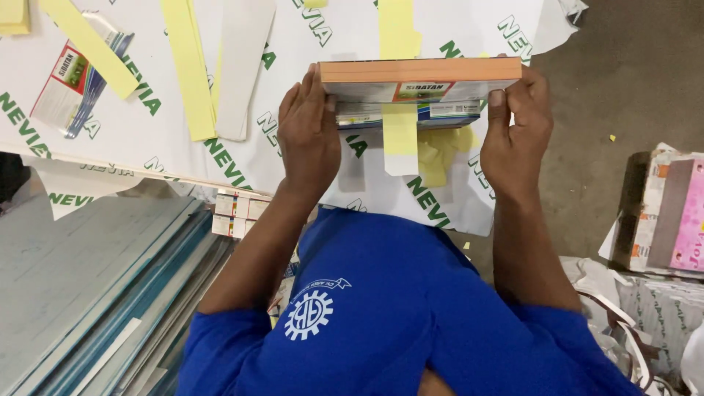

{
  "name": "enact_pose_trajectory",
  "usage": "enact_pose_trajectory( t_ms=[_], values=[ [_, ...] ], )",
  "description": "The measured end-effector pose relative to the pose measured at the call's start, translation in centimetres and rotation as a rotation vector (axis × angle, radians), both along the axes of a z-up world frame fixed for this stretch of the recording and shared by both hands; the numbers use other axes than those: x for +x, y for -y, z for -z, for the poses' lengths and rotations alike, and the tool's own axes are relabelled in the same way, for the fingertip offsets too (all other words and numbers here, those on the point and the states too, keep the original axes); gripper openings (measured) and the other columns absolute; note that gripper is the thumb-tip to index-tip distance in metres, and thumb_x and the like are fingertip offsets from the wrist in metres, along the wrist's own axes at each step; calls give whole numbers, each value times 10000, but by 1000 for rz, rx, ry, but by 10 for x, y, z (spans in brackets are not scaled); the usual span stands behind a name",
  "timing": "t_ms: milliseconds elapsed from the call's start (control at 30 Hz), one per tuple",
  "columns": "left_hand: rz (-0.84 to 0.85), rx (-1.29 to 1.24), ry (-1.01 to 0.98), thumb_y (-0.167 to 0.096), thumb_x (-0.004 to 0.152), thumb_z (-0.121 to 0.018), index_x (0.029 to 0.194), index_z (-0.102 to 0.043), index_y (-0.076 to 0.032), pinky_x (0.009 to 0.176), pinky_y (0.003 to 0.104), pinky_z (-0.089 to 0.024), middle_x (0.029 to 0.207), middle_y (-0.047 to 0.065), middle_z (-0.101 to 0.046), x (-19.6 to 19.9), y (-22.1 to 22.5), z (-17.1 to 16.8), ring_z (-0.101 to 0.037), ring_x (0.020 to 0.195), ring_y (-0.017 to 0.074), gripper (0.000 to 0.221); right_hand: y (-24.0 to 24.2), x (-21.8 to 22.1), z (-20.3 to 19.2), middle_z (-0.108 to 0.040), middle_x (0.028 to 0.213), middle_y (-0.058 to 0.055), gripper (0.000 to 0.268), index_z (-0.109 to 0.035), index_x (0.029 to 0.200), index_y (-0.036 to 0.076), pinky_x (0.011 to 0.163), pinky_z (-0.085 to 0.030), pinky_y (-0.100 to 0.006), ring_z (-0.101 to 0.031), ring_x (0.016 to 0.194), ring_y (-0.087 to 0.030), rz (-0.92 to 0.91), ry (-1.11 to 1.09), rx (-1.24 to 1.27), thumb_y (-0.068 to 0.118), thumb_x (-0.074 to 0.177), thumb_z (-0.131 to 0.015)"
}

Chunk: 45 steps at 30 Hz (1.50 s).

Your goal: Bundling printed paper boxes with paper strips and sorting them into stacks.

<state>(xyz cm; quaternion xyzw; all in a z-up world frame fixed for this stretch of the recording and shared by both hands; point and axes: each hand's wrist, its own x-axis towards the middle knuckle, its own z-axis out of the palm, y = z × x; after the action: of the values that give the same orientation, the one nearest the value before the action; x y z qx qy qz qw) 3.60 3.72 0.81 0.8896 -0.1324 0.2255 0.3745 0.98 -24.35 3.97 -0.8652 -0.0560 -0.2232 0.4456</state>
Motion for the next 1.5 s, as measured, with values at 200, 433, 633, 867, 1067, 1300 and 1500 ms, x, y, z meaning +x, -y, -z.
enact_pose_trajectory(
  t_ms=[200, 433, 633, 867, 1067, 1300, 1500],
  values=[
    [39, -206, 14, -31, 1060, -678, 1330, -664, 25, 1055, 412, -566, 1352, 204, -670, 2, -13, -11, -662, 1268, 338, 276, 6, 0, -8, -615, 1201, -112, 161, -708, 1263, -27, 864, -487, -296, -565, 1024, -160, -16, -62, 119, 56, 1147, -635],
    [162, -234, -66, -87, 1045, -740, 1202, -738, 1, 906, 367, -589, 1151, 145, -733, 4, -29, -52, -711, 1082, 247, 180, 28, 2, -13, -670, 1140, -107, 143, -740, 1261, -19, 834, -507, -272, -601, 996, -156, -97, -21, 84, 86, 1172, -700],
    [128, -342, -454, -212, 1019, -754, 1064, -792, -8, 655, 271, -564, 868, 81, -776, 10, -40, -72, -710, 734, 117, 212, 28, 11, -40, -720, 1014, -90, 181, -737, 1206, -45, 822, -535, -263, -640, 870, -121, -181, -261, 366, 105, 1104, -734],
    [57, -268, -641, -240, 993, -753, 952, -808, -4, 467, 241, -398, 647, 42, -693, 14, -41, -71, -504, 509, 40, 246, 34, 17, -17, -752, 999, -134, 149, -747, 1184, -74, 769, -580, -267, -685, 814, -138, -208, -374, 506, 49, 1100, -742],
    [72, -198, -606, -241, 1000, -738, 981, -806, -17, 472, 226, -451, 694, 20, -726, 16, -43, -60, -593, 531, 20, 234, 34, 15, -14, -750, 996, -144, 125, -750, 1181, -84, 765, -575, -266, -688, 792, -134, -212, -361, 486, 20, 1111, -744],
    [67, -91, -579, -232, 994, -741, 971, -816, -8, 443, 276, -380, 606, 72, -685, 16, -41, -70, -522, 473, 69, 237, 32, 15, -11, -758, 998, -141, 113, -756, 1168, -77, 761, -596, -262, -706, 831, -134, -173, -331, 426, 4, 1091, -737],
    [61, -13, -615, -232, 1021, -717, 969, -817, -21, 425, 302, -365, 560, 75, -652, 16, -38, -75, -495, 436, 98, 239, 31, 14, -14, -754, 974, -126, 114, -767, 1157, -69, 747, -577, -249, -692, 810, -120, -154, -352, 422, 2, 1073, -736]
  ],
)
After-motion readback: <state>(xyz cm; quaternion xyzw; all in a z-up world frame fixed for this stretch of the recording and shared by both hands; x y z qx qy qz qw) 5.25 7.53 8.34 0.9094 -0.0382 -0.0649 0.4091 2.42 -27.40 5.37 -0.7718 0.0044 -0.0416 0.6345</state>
